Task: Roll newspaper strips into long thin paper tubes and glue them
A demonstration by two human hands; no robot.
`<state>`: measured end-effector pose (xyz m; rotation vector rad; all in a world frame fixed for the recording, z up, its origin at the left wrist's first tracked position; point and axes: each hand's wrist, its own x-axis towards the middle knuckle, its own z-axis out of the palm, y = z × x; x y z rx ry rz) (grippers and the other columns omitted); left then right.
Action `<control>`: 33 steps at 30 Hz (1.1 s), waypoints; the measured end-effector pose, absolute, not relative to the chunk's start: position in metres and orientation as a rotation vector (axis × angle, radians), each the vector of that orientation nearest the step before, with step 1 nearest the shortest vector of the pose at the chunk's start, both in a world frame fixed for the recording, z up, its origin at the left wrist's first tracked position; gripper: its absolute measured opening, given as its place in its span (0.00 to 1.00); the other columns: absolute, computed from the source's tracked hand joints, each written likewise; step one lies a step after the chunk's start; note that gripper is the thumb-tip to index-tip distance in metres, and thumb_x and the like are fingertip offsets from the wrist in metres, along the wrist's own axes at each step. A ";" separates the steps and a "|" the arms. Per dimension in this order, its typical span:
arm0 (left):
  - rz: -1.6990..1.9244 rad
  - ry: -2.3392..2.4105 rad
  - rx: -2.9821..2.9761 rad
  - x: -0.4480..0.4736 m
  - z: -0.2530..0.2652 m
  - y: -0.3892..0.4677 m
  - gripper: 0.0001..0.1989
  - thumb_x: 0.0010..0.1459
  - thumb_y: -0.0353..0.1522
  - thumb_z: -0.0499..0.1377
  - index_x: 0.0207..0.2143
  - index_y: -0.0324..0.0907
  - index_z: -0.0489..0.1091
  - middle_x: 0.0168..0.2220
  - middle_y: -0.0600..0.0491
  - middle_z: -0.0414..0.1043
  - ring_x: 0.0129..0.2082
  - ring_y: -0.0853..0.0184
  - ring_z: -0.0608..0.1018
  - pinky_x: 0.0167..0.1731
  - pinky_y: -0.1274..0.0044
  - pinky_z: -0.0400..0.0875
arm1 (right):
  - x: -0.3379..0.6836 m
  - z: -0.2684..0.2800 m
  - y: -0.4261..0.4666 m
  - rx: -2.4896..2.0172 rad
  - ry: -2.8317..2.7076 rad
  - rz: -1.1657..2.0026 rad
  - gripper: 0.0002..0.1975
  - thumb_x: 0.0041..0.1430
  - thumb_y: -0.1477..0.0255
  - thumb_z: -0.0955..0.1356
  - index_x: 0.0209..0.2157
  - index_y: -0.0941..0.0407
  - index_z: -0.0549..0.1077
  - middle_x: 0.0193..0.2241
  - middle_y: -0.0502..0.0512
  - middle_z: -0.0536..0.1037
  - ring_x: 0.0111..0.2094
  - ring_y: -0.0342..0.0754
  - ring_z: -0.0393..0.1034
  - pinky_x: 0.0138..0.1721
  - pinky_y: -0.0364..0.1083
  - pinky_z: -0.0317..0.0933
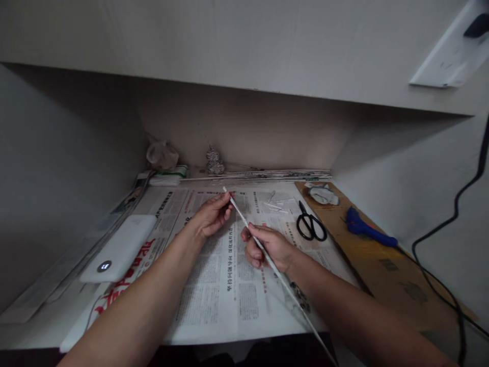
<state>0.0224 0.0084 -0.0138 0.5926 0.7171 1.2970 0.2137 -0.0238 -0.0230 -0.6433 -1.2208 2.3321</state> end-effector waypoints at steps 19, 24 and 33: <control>1.149 0.778 0.755 0.035 -0.017 0.001 0.09 0.44 0.28 0.67 0.29 0.32 0.72 0.23 0.52 0.69 0.20 0.76 0.71 0.16 0.89 0.66 | 0.215 -0.021 -0.022 -0.627 -1.171 2.367 0.18 0.60 0.56 0.60 0.31 0.57 0.66 0.10 0.43 0.61 0.13 0.42 0.59 0.15 0.40 0.48; 1.164 0.787 0.772 0.035 -0.017 0.001 0.09 0.48 0.30 0.66 0.31 0.33 0.74 0.26 0.50 0.72 0.21 0.76 0.72 0.18 0.88 0.68 | 0.213 -0.021 -0.023 -0.700 -1.180 2.338 0.19 0.60 0.55 0.60 0.31 0.57 0.66 0.10 0.44 0.61 0.13 0.41 0.60 0.14 0.39 0.48; 1.162 0.869 0.745 0.034 -0.016 0.003 0.07 0.52 0.27 0.62 0.33 0.32 0.75 0.30 0.47 0.74 0.20 0.78 0.72 0.17 0.89 0.68 | 0.210 -0.027 -0.023 -0.898 -1.382 2.026 0.22 0.58 0.52 0.62 0.32 0.59 0.68 0.11 0.44 0.64 0.13 0.41 0.62 0.12 0.39 0.47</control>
